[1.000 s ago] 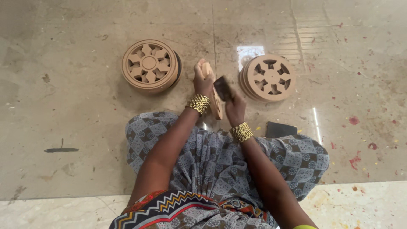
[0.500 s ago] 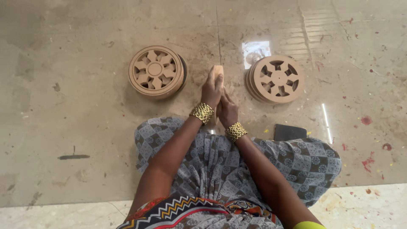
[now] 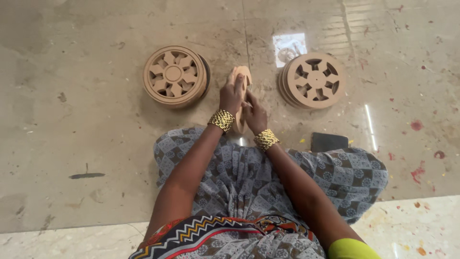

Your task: The person sits cross-legged on a tiled floor and sands decorative wooden wheel-shaped pieces with a sanding block, rubbing the faces and edges of one piece at a time and setting worked pieces aside with the others.

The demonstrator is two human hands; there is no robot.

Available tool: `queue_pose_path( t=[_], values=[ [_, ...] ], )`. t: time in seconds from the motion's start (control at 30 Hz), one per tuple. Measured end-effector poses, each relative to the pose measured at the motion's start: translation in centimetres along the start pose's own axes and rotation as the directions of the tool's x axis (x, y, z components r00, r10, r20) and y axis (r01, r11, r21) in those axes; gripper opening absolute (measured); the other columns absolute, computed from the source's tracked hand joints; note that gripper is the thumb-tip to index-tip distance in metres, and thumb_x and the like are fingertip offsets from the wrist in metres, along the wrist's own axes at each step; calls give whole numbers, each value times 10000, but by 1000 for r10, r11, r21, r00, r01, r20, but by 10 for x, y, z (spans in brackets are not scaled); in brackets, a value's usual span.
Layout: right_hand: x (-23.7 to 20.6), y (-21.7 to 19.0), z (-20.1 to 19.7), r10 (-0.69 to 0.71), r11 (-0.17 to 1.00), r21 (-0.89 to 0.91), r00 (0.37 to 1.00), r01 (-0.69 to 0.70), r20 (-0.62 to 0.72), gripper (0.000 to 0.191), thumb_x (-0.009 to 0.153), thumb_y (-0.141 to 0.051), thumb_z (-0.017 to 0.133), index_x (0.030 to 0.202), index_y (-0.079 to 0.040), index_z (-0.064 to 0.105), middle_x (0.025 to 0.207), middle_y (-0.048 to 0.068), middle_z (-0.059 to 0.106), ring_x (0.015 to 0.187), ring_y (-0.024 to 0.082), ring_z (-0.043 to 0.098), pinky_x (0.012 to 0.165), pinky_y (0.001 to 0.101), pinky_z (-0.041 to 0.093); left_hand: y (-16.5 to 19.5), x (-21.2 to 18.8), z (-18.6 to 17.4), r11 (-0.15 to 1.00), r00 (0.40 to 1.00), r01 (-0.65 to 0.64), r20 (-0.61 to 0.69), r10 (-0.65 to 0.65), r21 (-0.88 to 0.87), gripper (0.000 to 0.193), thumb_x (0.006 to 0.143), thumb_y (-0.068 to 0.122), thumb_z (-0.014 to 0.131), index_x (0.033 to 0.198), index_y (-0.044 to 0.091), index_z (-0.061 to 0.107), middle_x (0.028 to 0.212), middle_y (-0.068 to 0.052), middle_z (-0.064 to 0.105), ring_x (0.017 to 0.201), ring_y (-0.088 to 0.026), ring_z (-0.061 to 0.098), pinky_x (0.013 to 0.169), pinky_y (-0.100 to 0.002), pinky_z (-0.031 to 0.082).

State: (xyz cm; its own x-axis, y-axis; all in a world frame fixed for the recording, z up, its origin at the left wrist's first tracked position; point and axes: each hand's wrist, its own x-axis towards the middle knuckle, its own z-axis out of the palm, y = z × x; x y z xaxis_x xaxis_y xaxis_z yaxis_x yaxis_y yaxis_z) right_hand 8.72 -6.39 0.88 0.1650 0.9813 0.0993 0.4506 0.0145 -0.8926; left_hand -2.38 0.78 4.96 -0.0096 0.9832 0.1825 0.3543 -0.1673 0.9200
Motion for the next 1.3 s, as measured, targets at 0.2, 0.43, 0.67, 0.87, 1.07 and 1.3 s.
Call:
queue_pose_path(
  t=[0.2, 0.43, 0.67, 0.87, 1.07, 1.3],
  values=[
    [10, 6, -8, 172, 836, 520, 984, -174, 54, 531, 1033, -77, 638, 1533, -58, 460, 1264, 113, 664, 1144, 201, 648, 988, 330, 566, 10, -5, -3, 995, 994, 97, 43, -96, -26, 597, 1028, 447, 475, 1474, 52, 503, 1181, -237, 739, 1063, -338, 752, 891, -388, 592],
    [27, 15, -20, 398, 547, 659, 853, -516, 337, 561, 962, -25, 646, 1487, 3, 452, 1156, 70, 686, 950, 157, 683, 808, 286, 586, 20, -14, 16, 991, 993, -104, 39, 108, -86, 581, 1076, 420, 507, 1493, 18, 470, 1333, -277, 657, 1218, -382, 675, 995, -408, 562],
    [27, 20, -34, 296, 331, 729, 799, -600, 523, 516, 1003, 14, 639, 1465, 20, 411, 952, 72, 640, 764, 173, 624, 612, 304, 518, 26, -12, 18, 991, 993, -116, 27, 118, -68, 581, 1069, 421, 527, 1493, 28, 469, 1297, -278, 675, 1186, -393, 683, 977, -407, 565],
    [28, 17, -38, 560, 385, 604, 697, -698, 448, 325, 1017, -61, 699, 1260, 116, 576, 1042, 143, 711, 912, 248, 707, 772, 388, 656, 23, -9, 11, 990, 997, -75, 6, 76, -124, 569, 1051, 425, 535, 1476, 50, 490, 1233, -276, 705, 1142, -374, 712, 955, -397, 575],
    [26, 1, -36, 352, 905, 273, 935, -326, -51, 249, 1038, -178, 622, 1185, -3, 722, 989, 120, 781, 843, 200, 771, 752, 359, 656, 11, -5, 9, 993, 1000, -18, -8, 18, -119, 587, 1064, 487, 451, 1477, 74, 514, 1246, -239, 716, 1169, -355, 703, 975, -392, 563],
    [11, -25, -5, -328, 918, -291, 929, 271, -170, 385, 1055, -157, 554, 1426, -87, 627, 1076, 226, 741, 841, 286, 761, 689, 397, 591, 3, -1, 19, 969, 988, 157, 20, -156, -189, 635, 1078, 523, 280, 1475, 113, 558, 1329, -219, 674, 1211, -356, 657, 993, -384, 536]
  ],
)
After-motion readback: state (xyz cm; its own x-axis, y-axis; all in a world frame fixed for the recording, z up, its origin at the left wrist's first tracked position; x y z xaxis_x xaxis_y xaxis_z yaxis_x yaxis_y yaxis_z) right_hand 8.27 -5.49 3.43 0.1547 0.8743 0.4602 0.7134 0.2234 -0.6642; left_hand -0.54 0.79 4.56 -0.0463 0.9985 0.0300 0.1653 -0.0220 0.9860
